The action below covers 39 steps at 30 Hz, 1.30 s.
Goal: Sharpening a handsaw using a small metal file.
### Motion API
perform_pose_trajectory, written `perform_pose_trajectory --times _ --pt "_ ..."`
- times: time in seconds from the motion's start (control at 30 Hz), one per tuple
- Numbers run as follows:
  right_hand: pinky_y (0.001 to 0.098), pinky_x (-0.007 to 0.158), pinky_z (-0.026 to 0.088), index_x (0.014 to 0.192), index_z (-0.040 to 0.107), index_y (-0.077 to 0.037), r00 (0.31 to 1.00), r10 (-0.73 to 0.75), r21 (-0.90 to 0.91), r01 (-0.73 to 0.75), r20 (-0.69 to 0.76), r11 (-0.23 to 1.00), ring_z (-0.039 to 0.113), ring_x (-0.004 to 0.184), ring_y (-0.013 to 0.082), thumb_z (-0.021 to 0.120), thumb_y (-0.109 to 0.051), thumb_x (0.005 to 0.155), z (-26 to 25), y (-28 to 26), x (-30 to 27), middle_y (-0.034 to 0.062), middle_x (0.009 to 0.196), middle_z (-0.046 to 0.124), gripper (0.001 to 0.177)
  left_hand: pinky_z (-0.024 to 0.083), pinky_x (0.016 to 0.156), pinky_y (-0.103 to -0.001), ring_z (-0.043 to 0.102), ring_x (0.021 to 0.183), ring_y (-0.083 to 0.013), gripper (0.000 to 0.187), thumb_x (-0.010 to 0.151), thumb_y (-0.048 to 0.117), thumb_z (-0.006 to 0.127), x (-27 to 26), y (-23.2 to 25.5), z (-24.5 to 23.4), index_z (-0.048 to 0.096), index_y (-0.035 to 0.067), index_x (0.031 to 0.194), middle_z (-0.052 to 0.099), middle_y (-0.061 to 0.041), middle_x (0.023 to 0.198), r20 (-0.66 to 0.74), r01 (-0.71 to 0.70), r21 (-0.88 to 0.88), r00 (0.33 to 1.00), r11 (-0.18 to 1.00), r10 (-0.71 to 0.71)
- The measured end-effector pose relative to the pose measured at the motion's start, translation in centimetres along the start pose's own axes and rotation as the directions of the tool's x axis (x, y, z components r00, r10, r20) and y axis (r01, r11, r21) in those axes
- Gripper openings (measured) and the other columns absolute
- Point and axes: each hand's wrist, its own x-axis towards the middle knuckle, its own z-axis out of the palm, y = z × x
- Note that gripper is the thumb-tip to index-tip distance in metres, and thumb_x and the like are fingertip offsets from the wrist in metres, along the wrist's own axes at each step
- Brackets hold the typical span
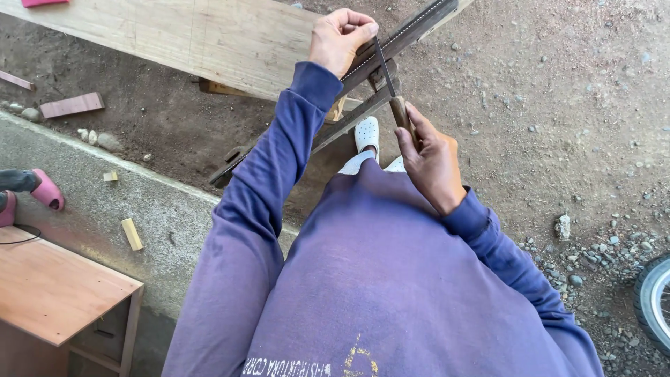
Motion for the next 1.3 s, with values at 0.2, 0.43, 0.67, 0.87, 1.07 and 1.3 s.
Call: perform_pose_trajectory --times 0.2,0.43,0.67,0.87,1.07,1.3 --pt "0.0264 0.069 0.055 0.145 0.058 -0.002 0.983 -0.172 0.068 0.176 -0.063 0.982 0.064 0.077 0.0056 0.068 -0.009 0.106 1.6 1.8 1.4 0.0137 0.094 0.075 0.042 0.062 0.069 -0.021 0.071 0.072 -0.0045 0.009 0.088 0.008 0.081 1.1 -0.7 -0.3 0.076 0.005 0.095 0.078 0.002 0.084 -0.020 -0.102 -0.012 0.995 0.995 0.102" --pt "0.0251 0.061 0.049 0.146 0.059 -0.005 1.000 -0.024 0.043 0.024 -0.012 0.999 0.052 0.064 0.0049 0.068 -0.011 0.103 1.0 0.5 1.1 0.0077 0.072 0.063 0.044 0.049 0.051 -0.025 0.058 0.057 -0.0078 0.014 0.087 0.014 0.082 2.1 -2.2 -0.2 0.073 0.003 0.084 0.065 0.001 0.068 -0.124 0.107 0.107 0.988 0.989 -0.093" --pt "0.0246 0.059 0.046 0.146 0.059 -0.007 0.998 -0.044 0.039 0.045 -0.034 0.998 0.047 0.064 0.0042 0.068 -0.011 0.104 1.2 1.6 0.1 0.0034 0.070 0.053 0.043 0.057 0.064 -0.026 0.067 0.068 -0.0058 0.011 0.085 0.010 0.085 0.4 -2.2 0.7 0.078 0.002 0.087 0.076 0.001 0.079 -0.071 -0.173 0.045 0.982 0.984 0.176" --pt "0.0238 0.059 0.046 0.147 0.059 -0.008 0.998 -0.060 0.084 0.063 -0.036 0.994 0.048 0.065 0.0033 0.068 -0.012 0.105 1.5 1.6 1.6 0.0017 0.071 0.054 0.043 0.054 0.060 -0.028 0.060 0.063 -0.0081 0.022 0.085 0.008 0.089 3.5 -4.1 0.3 0.070 0.001 0.078 0.067 0.000 0.072 -0.169 -0.205 -0.021 0.965 0.979 0.199" --pt "0.0237 0.059 0.047 0.147 0.060 -0.009 0.999 -0.036 0.012 0.037 -0.031 0.999 0.049 0.063 0.0039 0.068 -0.011 0.104 0.6 2.0 -1.3 -0.0008 0.068 0.056 0.044 0.058 0.062 -0.022 0.066 0.065 -0.0043 0.008 0.081 0.008 0.086 -0.5 0.0 1.4 0.078 0.006 0.084 0.075 0.003 0.074 -0.078 -0.105 0.110 0.990 0.988 0.114" --pt "0.0226 0.058 0.046 0.147 0.061 -0.011 0.999 0.009 0.096 -0.004 -0.047 0.995 0.051 0.064 0.0024 0.066 -0.010 0.105 2.2 1.8 2.1 -0.0053 0.070 0.055 0.043 0.046 0.054 -0.023 0.057 0.060 -0.0061 0.009 0.083 0.005 0.085 3.1 -2.4 0.7 0.076 0.002 0.084 0.072 0.000 0.073 -0.105 -0.151 -0.062 0.984 0.987 0.144"
